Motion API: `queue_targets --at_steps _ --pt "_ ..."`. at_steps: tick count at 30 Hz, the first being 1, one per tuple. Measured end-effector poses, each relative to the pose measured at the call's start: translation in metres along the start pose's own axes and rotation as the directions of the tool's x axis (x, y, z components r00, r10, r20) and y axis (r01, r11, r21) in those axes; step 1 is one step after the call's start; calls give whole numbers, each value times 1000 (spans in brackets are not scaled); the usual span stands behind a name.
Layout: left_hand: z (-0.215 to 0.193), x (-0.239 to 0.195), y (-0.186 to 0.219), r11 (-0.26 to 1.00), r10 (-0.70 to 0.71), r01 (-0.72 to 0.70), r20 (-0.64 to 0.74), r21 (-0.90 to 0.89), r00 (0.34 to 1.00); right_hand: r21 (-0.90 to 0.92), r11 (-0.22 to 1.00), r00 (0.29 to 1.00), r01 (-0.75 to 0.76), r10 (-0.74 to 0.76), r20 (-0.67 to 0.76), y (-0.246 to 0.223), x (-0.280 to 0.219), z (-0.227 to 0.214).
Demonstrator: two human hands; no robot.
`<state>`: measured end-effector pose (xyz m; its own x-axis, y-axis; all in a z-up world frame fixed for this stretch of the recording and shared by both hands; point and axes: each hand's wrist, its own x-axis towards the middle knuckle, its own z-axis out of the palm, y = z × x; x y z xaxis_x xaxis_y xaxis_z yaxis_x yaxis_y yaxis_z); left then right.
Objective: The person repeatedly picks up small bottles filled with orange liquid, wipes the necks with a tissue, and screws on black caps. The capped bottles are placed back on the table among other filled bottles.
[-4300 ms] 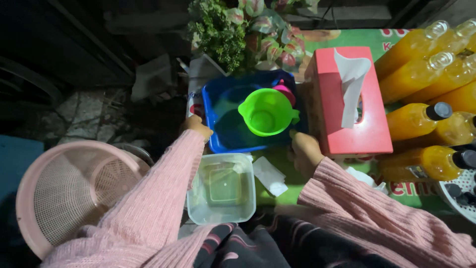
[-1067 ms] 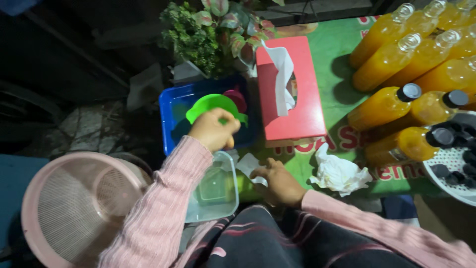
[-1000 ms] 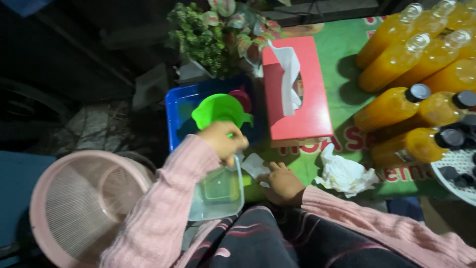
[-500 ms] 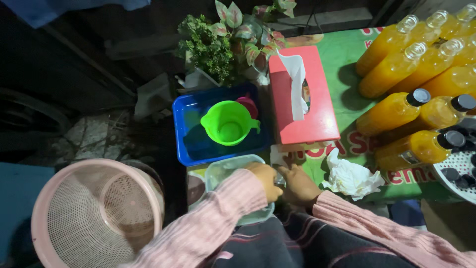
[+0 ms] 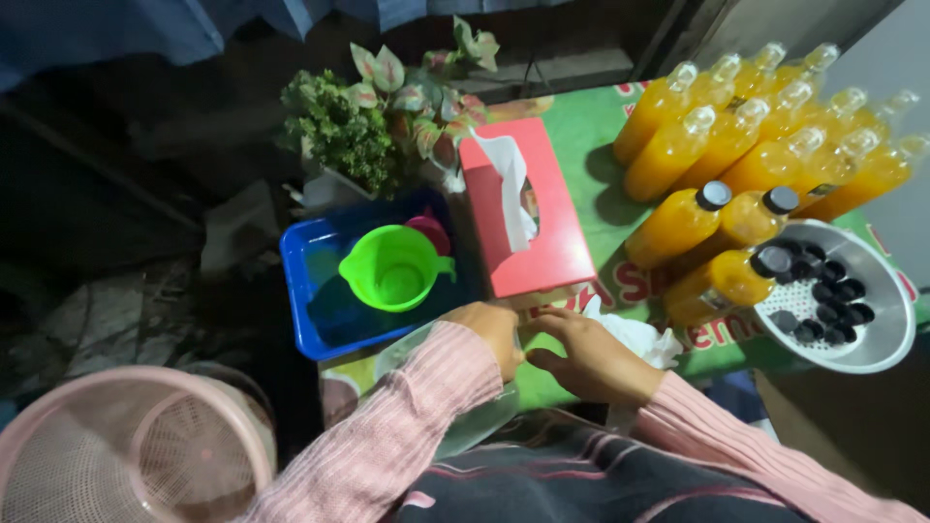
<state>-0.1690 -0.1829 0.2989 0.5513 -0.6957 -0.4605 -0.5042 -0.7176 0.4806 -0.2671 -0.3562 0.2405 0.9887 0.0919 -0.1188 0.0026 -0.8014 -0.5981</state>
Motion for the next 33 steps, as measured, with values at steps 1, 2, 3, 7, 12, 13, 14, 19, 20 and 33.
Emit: queue_targets --at_steps 1,2,3,7,12,13,14,19,20,33 --pt "-4 1 9 999 19 -21 -46 -35 999 41 998 999 -40 42 -29 -4 -6 -12" --pt "-7 3 19 997 37 -43 -92 -69 995 84 993 995 -79 84 -55 -5 -11 -25" --pt "-10 6 28 994 58 -69 -130 -79 990 132 983 988 -124 135 -77 -7 -14 -36" --pt "-4 27 72 947 259 -321 -529 -27 808 -11 999 907 -47 38 -420 4 -24 -78" --pt "7 69 124 903 343 -426 -686 53 642 -130 988 823 -81 -8 -568 42 -45 -143" --pt "9 78 135 903 343 -427 -686 52 642 -142 986 820 -88 -9 -572 53 -50 -157" --pt "11 87 146 902 343 -429 -686 50 642 -154 984 817 -95 -11 -577 64 -57 -171" --pt "16 137 205 916 286 -401 -690 -7 665 -165 976 822 -143 24 -569 128 -78 -230" --pt "17 148 214 916 281 -400 -702 -6 654 -161 977 825 -139 25 -565 140 -81 -238" --pt "34 243 248 992 123 -81 -560 99 819 -128 988 962 -85 48 -268 227 -65 -258"
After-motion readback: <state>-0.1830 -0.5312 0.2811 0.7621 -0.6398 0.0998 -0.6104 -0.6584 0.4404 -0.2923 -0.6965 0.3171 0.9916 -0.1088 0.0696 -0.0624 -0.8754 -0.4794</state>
